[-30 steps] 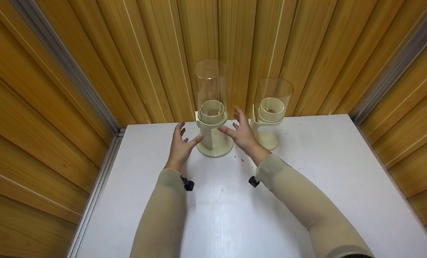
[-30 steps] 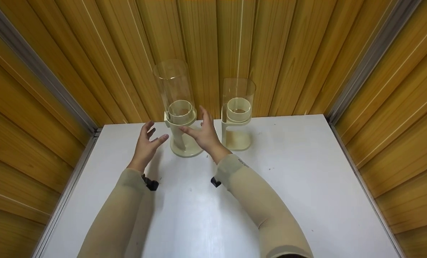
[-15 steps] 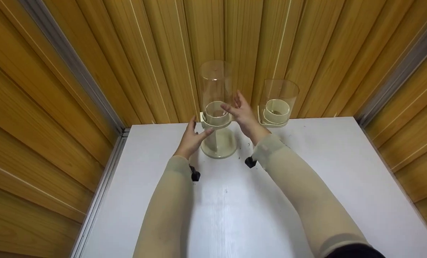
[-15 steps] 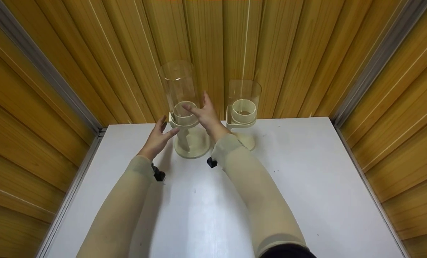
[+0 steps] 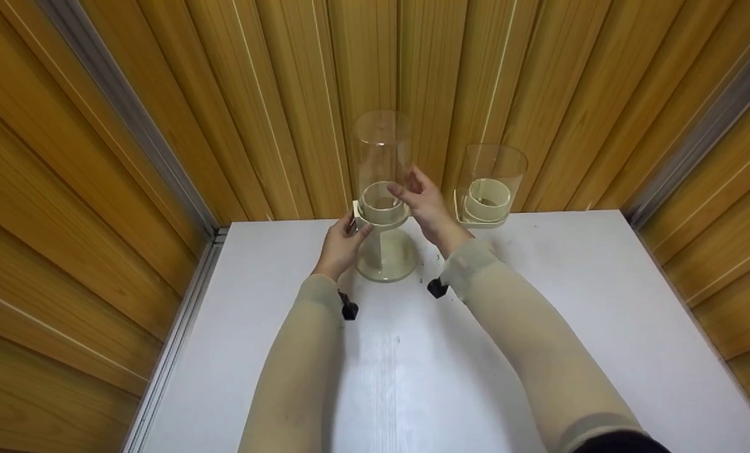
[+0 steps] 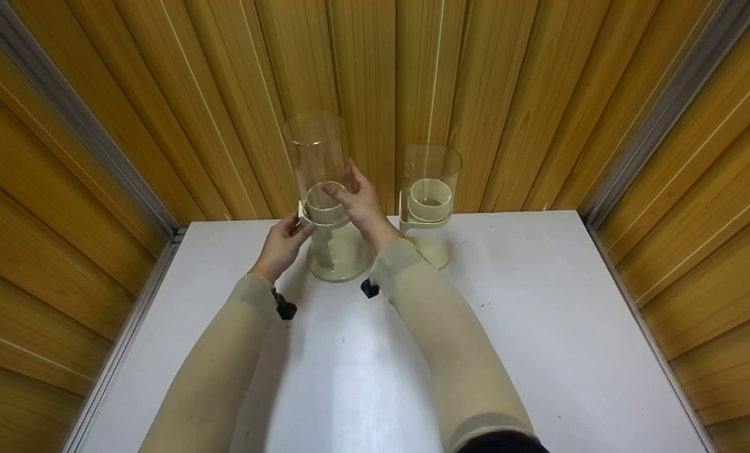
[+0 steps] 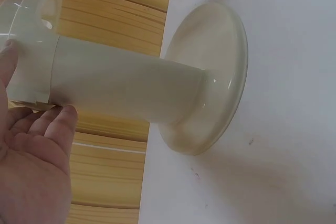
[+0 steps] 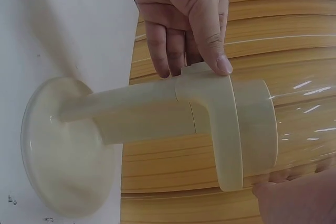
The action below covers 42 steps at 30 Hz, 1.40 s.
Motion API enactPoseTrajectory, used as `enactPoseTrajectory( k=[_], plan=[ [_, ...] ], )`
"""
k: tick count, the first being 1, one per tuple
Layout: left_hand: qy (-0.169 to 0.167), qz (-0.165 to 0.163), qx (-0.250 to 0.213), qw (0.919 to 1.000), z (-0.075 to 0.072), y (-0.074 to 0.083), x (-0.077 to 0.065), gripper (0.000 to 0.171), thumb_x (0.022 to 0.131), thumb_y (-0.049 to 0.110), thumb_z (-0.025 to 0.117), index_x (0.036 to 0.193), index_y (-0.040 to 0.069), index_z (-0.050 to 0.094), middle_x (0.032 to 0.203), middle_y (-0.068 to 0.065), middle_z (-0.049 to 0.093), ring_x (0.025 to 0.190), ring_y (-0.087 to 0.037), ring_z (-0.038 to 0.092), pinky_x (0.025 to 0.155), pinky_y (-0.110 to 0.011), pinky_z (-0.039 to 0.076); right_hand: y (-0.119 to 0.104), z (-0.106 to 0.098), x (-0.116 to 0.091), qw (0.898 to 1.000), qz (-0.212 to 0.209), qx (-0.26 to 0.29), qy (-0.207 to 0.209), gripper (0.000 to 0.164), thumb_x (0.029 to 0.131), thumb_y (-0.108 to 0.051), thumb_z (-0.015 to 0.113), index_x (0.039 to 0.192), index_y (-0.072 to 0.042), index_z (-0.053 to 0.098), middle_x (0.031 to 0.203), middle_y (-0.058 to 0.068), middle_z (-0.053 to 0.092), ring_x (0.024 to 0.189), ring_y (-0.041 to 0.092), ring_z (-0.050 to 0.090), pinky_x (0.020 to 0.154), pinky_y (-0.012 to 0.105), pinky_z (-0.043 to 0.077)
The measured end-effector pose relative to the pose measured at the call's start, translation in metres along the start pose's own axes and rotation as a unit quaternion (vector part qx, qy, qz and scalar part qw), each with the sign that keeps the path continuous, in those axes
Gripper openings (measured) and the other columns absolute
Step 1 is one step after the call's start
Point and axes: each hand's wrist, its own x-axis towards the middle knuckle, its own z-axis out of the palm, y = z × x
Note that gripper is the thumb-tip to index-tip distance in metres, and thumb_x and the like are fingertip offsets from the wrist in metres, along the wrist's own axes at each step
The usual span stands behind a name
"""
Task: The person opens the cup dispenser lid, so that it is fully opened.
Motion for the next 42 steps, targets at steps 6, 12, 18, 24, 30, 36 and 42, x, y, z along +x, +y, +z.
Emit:
enactPoseTrajectory(
  k=[6, 12, 18, 24, 30, 36, 42],
  plan=[
    [0.002, -0.004, -0.008, 1.0000, -0.001, 0.000, -0.002, 0.086, 0.109, 0.041, 0.075, 0.179, 0.016, 0.033, 0.188, -0.008, 0.031, 0.171, -0.028, 0.040, 0.137, -0.038, 0.043, -0.001, 0.001, 0.000, 1.000, -0.003, -0.013, -0.001, 0.093, 0.107, -0.017, 0.078, 0.181, -0.007, 0.023, 0.188, 0.017, 0.027, 0.178, 0.032, 0.022, 0.147, 0.045, 0.022],
    [-0.002, 0.010, -0.008, 0.9999, -0.003, 0.001, -0.002, 0.086, 0.108, 0.039, 0.077, 0.179, 0.015, 0.034, 0.188, -0.008, 0.031, 0.171, -0.031, 0.040, 0.137, -0.038, 0.044, -0.003, 0.001, -0.004, 0.999, 0.004, -0.034, 0.005, 0.094, 0.108, -0.022, 0.080, 0.181, -0.007, 0.022, 0.188, 0.017, 0.027, 0.177, 0.033, 0.025, 0.146, 0.046, 0.026],
    [-0.011, 0.023, -0.015, 0.9996, -0.006, -0.003, -0.007, 0.085, 0.108, 0.036, 0.079, 0.177, 0.011, 0.036, 0.187, -0.010, 0.034, 0.170, -0.033, 0.043, 0.136, -0.039, 0.045, -0.001, -0.001, -0.012, 0.998, 0.000, -0.067, 0.010, 0.103, 0.102, -0.033, 0.085, 0.181, -0.009, 0.025, 0.187, 0.017, 0.031, 0.176, 0.035, 0.028, 0.145, 0.049, 0.028],
    [-0.009, 0.017, -0.038, 0.9991, -0.008, -0.007, -0.014, 0.089, 0.105, 0.039, 0.081, 0.177, 0.011, 0.037, 0.186, -0.009, 0.036, 0.170, -0.031, 0.043, 0.136, -0.040, 0.046, 0.001, -0.001, -0.023, 0.997, -0.007, -0.083, 0.005, 0.112, 0.096, -0.039, 0.088, 0.181, -0.008, 0.022, 0.186, 0.017, 0.031, 0.176, 0.034, 0.028, 0.145, 0.047, 0.029],
    [-0.020, 0.027, -0.050, 0.9982, -0.007, -0.009, -0.029, 0.088, 0.105, 0.037, 0.082, 0.177, 0.011, 0.038, 0.185, -0.010, 0.038, 0.169, -0.033, 0.043, 0.136, -0.043, 0.045, 0.004, -0.004, -0.039, 0.996, -0.024, -0.086, 0.004, 0.114, 0.091, -0.039, 0.091, 0.180, -0.010, 0.026, 0.184, 0.017, 0.036, 0.174, 0.032, 0.034, 0.143, 0.043, 0.032],
    [-0.026, 0.016, -0.059, 0.9978, -0.004, -0.007, -0.049, 0.089, 0.102, 0.037, 0.086, 0.175, 0.013, 0.042, 0.182, -0.008, 0.043, 0.168, -0.032, 0.045, 0.137, -0.047, 0.044, 0.006, -0.010, -0.058, 0.994, -0.025, -0.107, 0.016, 0.108, 0.095, -0.027, 0.093, 0.179, -0.008, 0.028, 0.181, 0.020, 0.042, 0.171, 0.034, 0.039, 0.142, 0.044, 0.035],
    [-0.026, 0.020, -0.070, 0.9970, -0.003, -0.006, -0.062, 0.096, 0.097, 0.032, 0.093, 0.176, 0.013, 0.041, 0.183, -0.008, 0.043, 0.170, -0.033, 0.043, 0.137, -0.048, 0.044, 0.006, -0.009, -0.073, 0.993, -0.043, -0.110, 0.014, 0.108, 0.091, -0.029, 0.095, 0.177, -0.006, 0.033, 0.180, 0.018, 0.043, 0.170, 0.033, 0.042, 0.140, 0.042, 0.037]
  ],
)
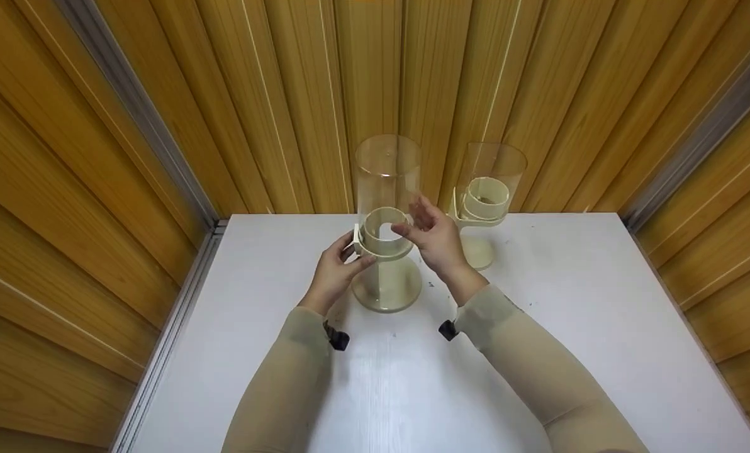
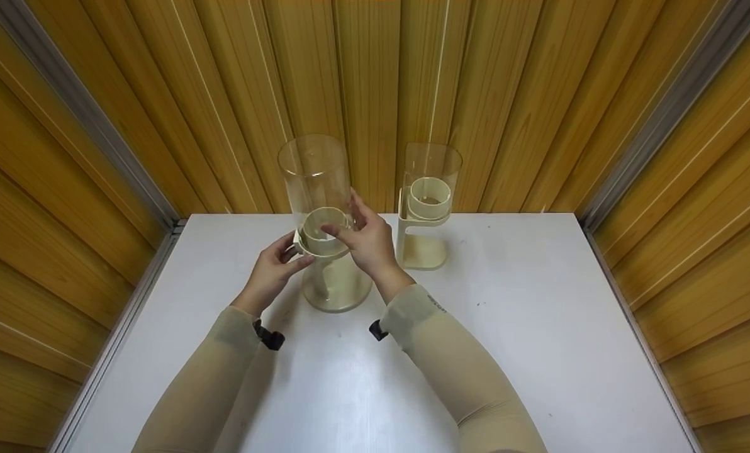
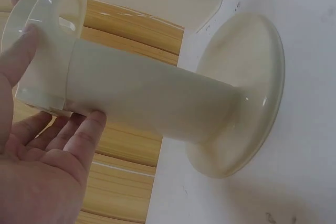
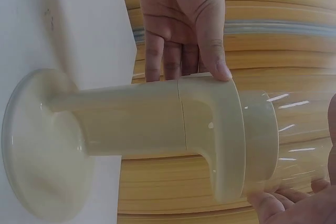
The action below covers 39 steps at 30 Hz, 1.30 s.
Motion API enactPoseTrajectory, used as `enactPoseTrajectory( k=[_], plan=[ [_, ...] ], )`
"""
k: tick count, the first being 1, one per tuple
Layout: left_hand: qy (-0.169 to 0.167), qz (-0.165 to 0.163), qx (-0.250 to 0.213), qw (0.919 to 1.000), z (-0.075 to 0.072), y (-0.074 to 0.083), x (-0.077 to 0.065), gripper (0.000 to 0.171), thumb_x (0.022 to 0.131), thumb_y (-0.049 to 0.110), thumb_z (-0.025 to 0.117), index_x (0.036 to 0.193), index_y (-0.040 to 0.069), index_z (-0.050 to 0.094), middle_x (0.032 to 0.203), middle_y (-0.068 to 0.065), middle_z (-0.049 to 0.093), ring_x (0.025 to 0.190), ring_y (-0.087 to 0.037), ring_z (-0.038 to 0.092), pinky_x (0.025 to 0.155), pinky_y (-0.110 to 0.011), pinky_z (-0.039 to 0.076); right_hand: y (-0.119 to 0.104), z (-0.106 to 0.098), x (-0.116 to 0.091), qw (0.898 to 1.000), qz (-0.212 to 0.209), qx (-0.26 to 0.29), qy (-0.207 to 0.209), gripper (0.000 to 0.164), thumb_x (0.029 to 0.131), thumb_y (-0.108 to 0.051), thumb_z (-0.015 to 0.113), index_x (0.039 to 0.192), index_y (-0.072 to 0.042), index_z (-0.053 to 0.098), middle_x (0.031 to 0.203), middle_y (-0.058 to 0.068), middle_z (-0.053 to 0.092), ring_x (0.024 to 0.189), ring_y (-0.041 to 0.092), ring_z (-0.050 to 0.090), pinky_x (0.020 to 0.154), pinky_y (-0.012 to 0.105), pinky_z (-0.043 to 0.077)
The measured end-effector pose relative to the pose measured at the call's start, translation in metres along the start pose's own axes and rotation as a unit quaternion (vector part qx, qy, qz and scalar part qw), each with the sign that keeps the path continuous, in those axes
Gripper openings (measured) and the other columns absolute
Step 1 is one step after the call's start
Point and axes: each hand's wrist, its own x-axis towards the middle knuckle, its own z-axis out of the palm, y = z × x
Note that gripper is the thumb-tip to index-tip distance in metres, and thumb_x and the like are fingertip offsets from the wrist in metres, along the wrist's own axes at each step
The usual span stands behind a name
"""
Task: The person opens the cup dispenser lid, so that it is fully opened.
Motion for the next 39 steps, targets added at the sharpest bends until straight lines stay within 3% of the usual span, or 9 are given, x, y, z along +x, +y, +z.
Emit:
enactPoseTrajectory(
  k=[7, 13, 21, 23, 27, 30, 35, 39],
  plan=[
    [0.007, 0.000, -0.022, 0.9997, 0.003, -0.005, -0.016, 0.101, 0.091, 0.019, 0.098, 0.174, 0.011, 0.042, 0.181, -0.012, 0.044, 0.169, -0.036, 0.044, 0.133, -0.046, 0.050, 0.002, 0.001, -0.018, 1.000, -0.017, -0.015, -0.001, 0.110, 0.089, -0.034, 0.096, 0.176, -0.006, 0.036, 0.176, 0.019, 0.048, 0.166, 0.034, 0.047, 0.136, 0.043, 0.043],
    [0.010, -0.004, 0.020, 0.9997, 0.012, -0.007, -0.032, 0.111, 0.084, 0.012, 0.101, 0.176, 0.016, 0.040, 0.179, -0.014, 0.047, 0.160, -0.043, 0.054, 0.128, -0.051, 0.055, 0.004, 0.000, -0.038, 0.999, -0.022, -0.030, 0.005, 0.108, 0.089, -0.035, 0.097, 0.176, -0.009, 0.039, 0.173, 0.019, 0.053, 0.163, 0.035, 0.051, 0.132, 0.042, 0.046],
    [0.010, 0.014, 0.093, 0.9955, 0.012, -0.010, -0.055, 0.125, 0.078, 0.016, 0.105, 0.180, 0.024, 0.033, 0.173, -0.007, 0.052, 0.144, -0.039, 0.064, 0.116, -0.054, 0.063, 0.003, 0.004, -0.067, 0.999, -0.028, -0.031, 0.008, 0.104, 0.089, -0.031, 0.096, 0.175, -0.011, 0.041, 0.170, 0.019, 0.056, 0.161, 0.036, 0.054, 0.128, 0.038, 0.049],
    [0.014, 0.025, 0.106, 0.9939, 0.012, -0.010, -0.060, 0.125, 0.077, 0.017, 0.106, 0.179, 0.021, 0.034, 0.174, -0.008, 0.051, 0.148, -0.040, 0.062, 0.120, -0.057, 0.060, 0.003, 0.006, -0.073, 0.999, -0.026, -0.032, 0.013, 0.103, 0.089, -0.029, 0.097, 0.175, -0.011, 0.042, 0.169, 0.019, 0.058, 0.160, 0.036, 0.055, 0.127, 0.036, 0.050],
    [0.029, 0.042, 0.128, 0.9905, 0.016, -0.014, -0.067, 0.126, 0.075, 0.020, 0.107, 0.178, 0.014, 0.035, 0.179, -0.012, 0.043, 0.163, -0.043, 0.048, 0.136, -0.064, 0.041, 0.004, 0.009, -0.084, 0.999, -0.038, -0.034, 0.016, 0.107, 0.086, -0.029, 0.098, 0.175, -0.007, 0.041, 0.169, 0.020, 0.058, 0.159, 0.038, 0.055, 0.124, 0.034, 0.052],
    [0.032, 0.050, 0.112, 0.9919, 0.019, -0.020, -0.069, 0.124, 0.078, 0.016, 0.105, 0.179, 0.013, 0.032, 0.182, -0.012, 0.040, 0.171, -0.039, 0.038, 0.143, -0.061, 0.030, 0.007, 0.011, -0.088, 0.998, -0.055, -0.033, 0.017, 0.107, 0.086, -0.028, 0.098, 0.174, -0.005, 0.042, 0.167, 0.022, 0.058, 0.158, 0.039, 0.056, 0.123, 0.034, 0.053],
    [0.026, 0.052, 0.054, 0.9969, 0.018, -0.034, -0.071, 0.121, 0.083, 0.008, 0.100, 0.180, 0.010, 0.027, 0.185, -0.015, 0.037, 0.172, -0.040, 0.036, 0.142, -0.055, 0.033, 0.013, 0.015, -0.092, 0.996, -0.074, -0.039, 0.018, 0.102, 0.087, -0.023, 0.097, 0.172, -0.004, 0.044, 0.167, 0.023, 0.059, 0.157, 0.041, 0.058, 0.123, 0.035, 0.054],
    [0.032, 0.044, 0.043, 0.9976, 0.015, -0.038, -0.075, 0.123, 0.083, 0.010, 0.101, 0.180, 0.009, 0.027, 0.186, -0.016, 0.034, 0.172, -0.040, 0.036, 0.140, -0.053, 0.037, 0.012, 0.017, -0.095, 0.996, -0.078, -0.042, 0.011, 0.096, 0.089, -0.017, 0.097, 0.169, -0.004, 0.047, 0.168, 0.021, 0.060, 0.157, 0.040, 0.059, 0.127, 0.039, 0.054]
  ],
)
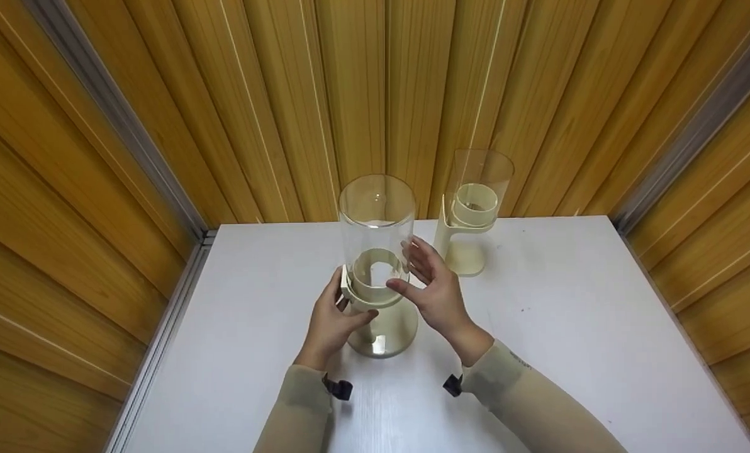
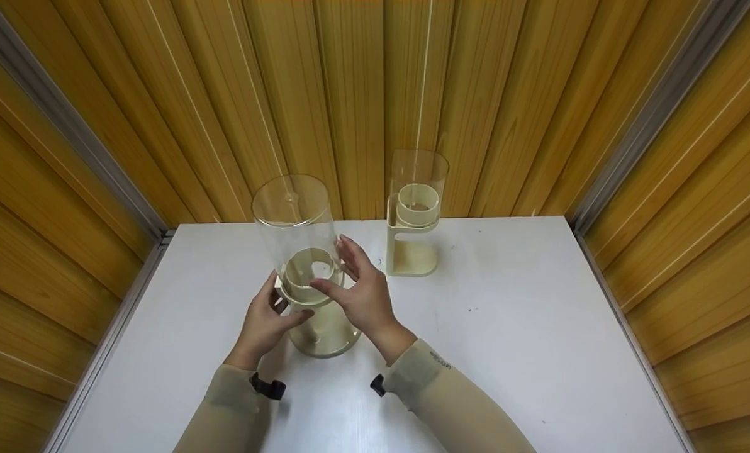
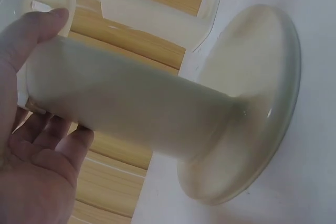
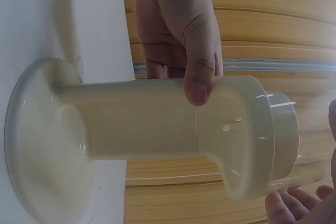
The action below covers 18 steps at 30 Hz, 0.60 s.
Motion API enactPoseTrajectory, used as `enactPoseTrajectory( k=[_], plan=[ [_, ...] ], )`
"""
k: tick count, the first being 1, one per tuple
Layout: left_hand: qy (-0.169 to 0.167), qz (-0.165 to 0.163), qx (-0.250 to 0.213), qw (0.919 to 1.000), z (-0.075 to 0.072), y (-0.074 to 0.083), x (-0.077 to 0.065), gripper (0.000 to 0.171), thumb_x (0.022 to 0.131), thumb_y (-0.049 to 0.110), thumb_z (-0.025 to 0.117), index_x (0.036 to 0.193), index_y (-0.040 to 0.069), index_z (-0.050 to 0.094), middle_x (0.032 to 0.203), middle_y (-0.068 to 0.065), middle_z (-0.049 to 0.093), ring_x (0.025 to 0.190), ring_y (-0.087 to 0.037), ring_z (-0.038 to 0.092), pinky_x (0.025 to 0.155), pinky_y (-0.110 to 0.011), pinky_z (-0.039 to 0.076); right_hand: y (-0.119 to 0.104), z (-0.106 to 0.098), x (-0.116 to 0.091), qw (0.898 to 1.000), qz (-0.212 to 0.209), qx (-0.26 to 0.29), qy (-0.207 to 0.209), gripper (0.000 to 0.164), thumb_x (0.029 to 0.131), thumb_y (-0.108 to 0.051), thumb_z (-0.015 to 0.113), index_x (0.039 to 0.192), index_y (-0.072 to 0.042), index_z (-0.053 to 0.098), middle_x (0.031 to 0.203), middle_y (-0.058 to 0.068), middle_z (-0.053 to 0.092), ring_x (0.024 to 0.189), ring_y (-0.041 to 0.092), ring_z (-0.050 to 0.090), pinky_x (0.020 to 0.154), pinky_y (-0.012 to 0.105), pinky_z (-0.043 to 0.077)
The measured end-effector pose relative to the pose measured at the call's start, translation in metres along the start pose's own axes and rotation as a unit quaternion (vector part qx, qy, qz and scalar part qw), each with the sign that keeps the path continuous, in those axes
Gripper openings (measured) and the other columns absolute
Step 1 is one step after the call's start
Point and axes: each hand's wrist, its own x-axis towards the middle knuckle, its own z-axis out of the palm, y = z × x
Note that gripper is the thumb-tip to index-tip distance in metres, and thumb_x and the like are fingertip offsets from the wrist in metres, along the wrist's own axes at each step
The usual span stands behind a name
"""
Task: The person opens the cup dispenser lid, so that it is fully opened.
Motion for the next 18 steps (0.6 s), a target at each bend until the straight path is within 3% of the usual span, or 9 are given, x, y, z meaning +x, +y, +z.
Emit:
enactPoseTrajectory(
  k=[4, 10, 13, 18],
  plan=[
    [0.004, 0.001, -0.001, 1.0000, -0.003, -0.002, 0.000, 0.123, 0.082, 0.012, 0.102, 0.180, 0.009, 0.027, 0.186, -0.016, 0.034, 0.172, -0.040, 0.037, 0.138, -0.051, 0.039, -0.004, 0.000, 0.003, 1.000, -0.009, -0.007, -0.013, 0.090, 0.090, -0.013, 0.097, 0.166, -0.006, 0.049, 0.164, 0.018, 0.062, 0.155, 0.042, 0.059, 0.130, 0.049, 0.053],
    [0.007, 0.004, -0.017, 0.9998, -0.003, -0.004, 0.000, 0.123, 0.081, 0.010, 0.102, 0.180, 0.012, 0.029, 0.186, -0.014, 0.033, 0.172, -0.038, 0.036, 0.139, -0.049, 0.038, -0.006, -0.001, 0.012, 0.998, -0.014, 0.020, -0.049, 0.094, 0.092, -0.015, 0.095, 0.169, -0.004, 0.042, 0.169, 0.021, 0.053, 0.161, 0.048, 0.050, 0.139, 0.059, 0.040],
    [0.010, 0.003, -0.016, 0.9998, -0.004, -0.005, -0.001, 0.123, 0.081, 0.010, 0.102, 0.180, 0.011, 0.029, 0.185, -0.015, 0.035, 0.171, -0.039, 0.038, 0.138, -0.051, 0.039, -0.005, 0.001, 0.016, 0.997, -0.010, 0.044, -0.067, 0.106, 0.091, -0.029, 0.097, 0.173, -0.004, 0.034, 0.174, 0.023, 0.047, 0.166, 0.046, 0.043, 0.142, 0.060, 0.034],
    [0.013, -0.004, -0.007, 0.9999, -0.006, -0.006, -0.001, 0.122, 0.081, 0.013, 0.103, 0.179, 0.010, 0.029, 0.184, -0.016, 0.037, 0.170, -0.041, 0.040, 0.137, -0.054, 0.041, -0.006, 0.006, 0.027, 0.995, -0.017, 0.060, -0.080, 0.131, 0.081, -0.059, 0.100, 0.176, -0.007, 0.026, 0.176, 0.023, 0.045, 0.169, 0.044, 0.039, 0.143, 0.064, 0.027]
  ],
)
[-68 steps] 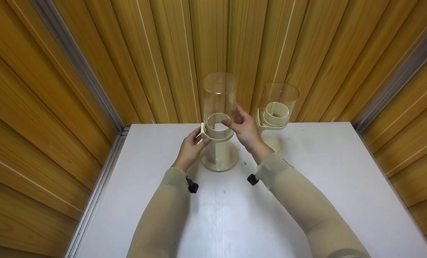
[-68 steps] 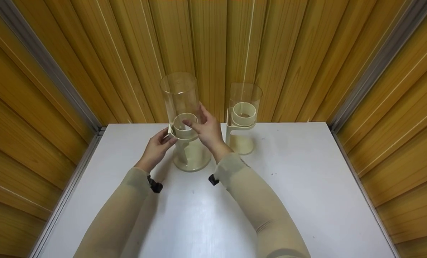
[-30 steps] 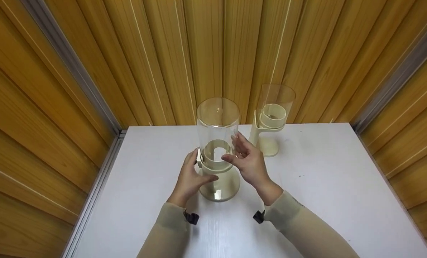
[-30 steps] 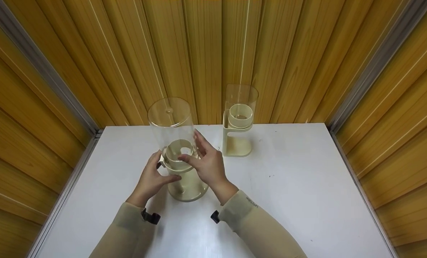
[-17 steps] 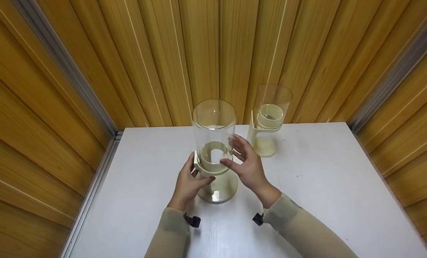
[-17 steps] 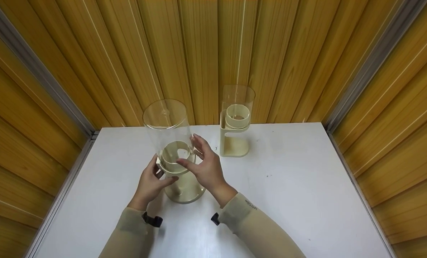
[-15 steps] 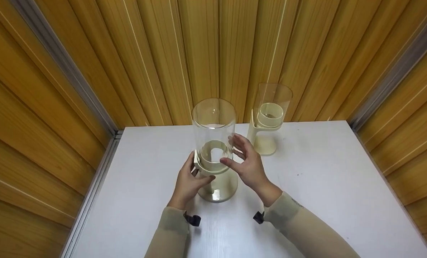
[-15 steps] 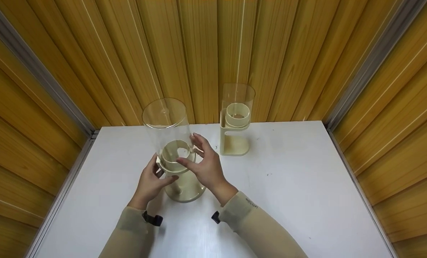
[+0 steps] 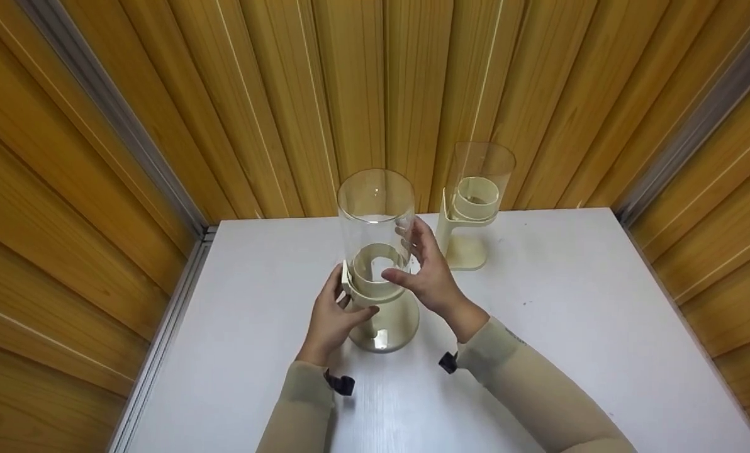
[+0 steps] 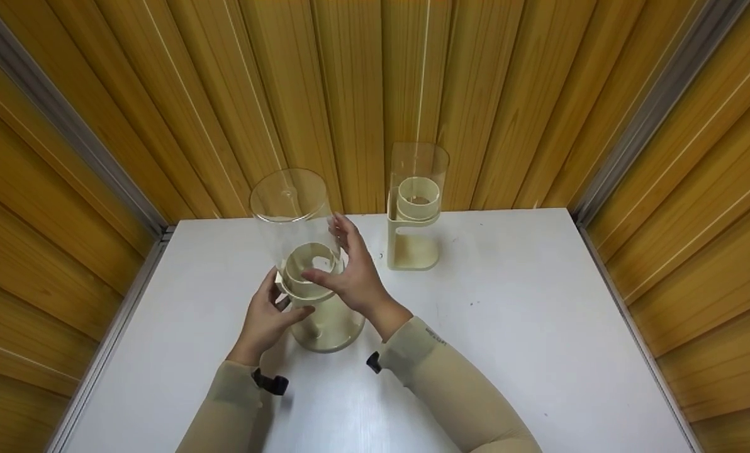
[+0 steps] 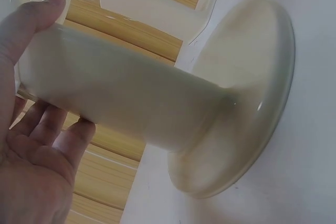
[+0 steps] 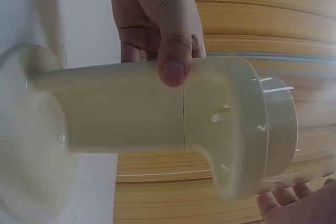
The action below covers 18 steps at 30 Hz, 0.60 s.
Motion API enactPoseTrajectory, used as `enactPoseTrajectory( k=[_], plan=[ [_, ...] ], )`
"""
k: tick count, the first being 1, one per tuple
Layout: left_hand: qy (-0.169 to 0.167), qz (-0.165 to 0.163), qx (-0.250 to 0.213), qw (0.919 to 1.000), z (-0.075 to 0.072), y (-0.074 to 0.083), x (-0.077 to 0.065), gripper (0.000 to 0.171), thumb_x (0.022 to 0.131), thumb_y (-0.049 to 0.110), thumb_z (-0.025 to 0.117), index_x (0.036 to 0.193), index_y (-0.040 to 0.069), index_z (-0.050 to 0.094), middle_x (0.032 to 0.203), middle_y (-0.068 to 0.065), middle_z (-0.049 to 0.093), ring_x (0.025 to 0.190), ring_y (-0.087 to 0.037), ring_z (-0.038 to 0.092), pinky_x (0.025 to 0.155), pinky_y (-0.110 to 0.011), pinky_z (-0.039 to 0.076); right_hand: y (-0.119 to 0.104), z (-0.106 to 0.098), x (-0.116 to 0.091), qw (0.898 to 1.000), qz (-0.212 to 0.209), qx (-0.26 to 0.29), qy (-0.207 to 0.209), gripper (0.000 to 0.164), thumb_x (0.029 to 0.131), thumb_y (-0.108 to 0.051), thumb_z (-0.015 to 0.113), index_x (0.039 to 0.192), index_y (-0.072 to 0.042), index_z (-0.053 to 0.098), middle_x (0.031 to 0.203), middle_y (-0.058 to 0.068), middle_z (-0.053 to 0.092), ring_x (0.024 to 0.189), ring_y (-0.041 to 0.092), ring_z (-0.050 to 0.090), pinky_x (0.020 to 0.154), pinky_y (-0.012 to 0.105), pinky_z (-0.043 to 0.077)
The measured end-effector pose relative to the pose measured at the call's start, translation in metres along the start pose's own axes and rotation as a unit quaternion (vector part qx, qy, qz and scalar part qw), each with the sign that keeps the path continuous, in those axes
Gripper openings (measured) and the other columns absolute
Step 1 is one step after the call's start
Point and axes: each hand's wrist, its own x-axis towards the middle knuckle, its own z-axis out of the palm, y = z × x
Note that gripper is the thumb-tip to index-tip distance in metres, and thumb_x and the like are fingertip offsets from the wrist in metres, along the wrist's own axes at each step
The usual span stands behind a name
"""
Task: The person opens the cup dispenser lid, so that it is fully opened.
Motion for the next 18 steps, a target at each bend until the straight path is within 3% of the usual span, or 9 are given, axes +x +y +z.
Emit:
enactPoseTrajectory(
  k=[5, 7, 13, 18],
  plan=[
    [-0.002, -0.002, -0.002, 1.0000, 0.003, -0.001, 0.000, 0.119, 0.081, 0.012, 0.102, 0.178, 0.013, 0.033, 0.183, -0.015, 0.039, 0.168, -0.040, 0.043, 0.136, -0.054, 0.043, 0.004, -0.001, 0.008, 0.999, 0.002, 0.003, -0.032, 0.140, 0.074, -0.066, 0.101, 0.177, -0.008, 0.025, 0.174, 0.025, 0.045, 0.168, 0.047, 0.039, 0.143, 0.066, 0.027],
    [-0.001, -0.003, -0.007, 1.0000, 0.005, -0.003, -0.001, 0.119, 0.080, 0.010, 0.103, 0.177, 0.014, 0.035, 0.182, -0.014, 0.040, 0.167, -0.040, 0.045, 0.135, -0.053, 0.043, 0.007, -0.003, 0.009, 0.999, 0.005, 0.007, -0.048, 0.142, 0.073, -0.059, 0.104, 0.177, -0.006, 0.022, 0.175, 0.026, 0.044, 0.168, 0.048, 0.038, 0.142, 0.066, 0.028],
    [0.004, -0.008, -0.016, 0.9998, 0.010, -0.006, 0.000, 0.118, 0.080, 0.010, 0.103, 0.177, 0.013, 0.036, 0.180, -0.014, 0.042, 0.164, -0.040, 0.048, 0.135, -0.051, 0.044, 0.009, -0.006, 0.007, 0.998, 0.013, 0.001, -0.066, 0.140, 0.074, -0.016, 0.108, 0.178, -0.012, 0.015, 0.178, 0.022, 0.042, 0.170, 0.048, 0.036, 0.143, 0.064, 0.028],
    [0.007, -0.013, -0.013, 0.9998, 0.011, -0.006, -0.001, 0.117, 0.081, 0.011, 0.103, 0.177, 0.012, 0.036, 0.179, -0.015, 0.044, 0.161, -0.038, 0.050, 0.134, -0.052, 0.045, 0.009, -0.005, 0.007, 0.998, 0.009, -0.013, -0.060, 0.132, 0.077, -0.018, 0.107, 0.175, -0.013, 0.019, 0.177, 0.014, 0.044, 0.168, 0.044, 0.040, 0.142, 0.061, 0.032]
  ],
)
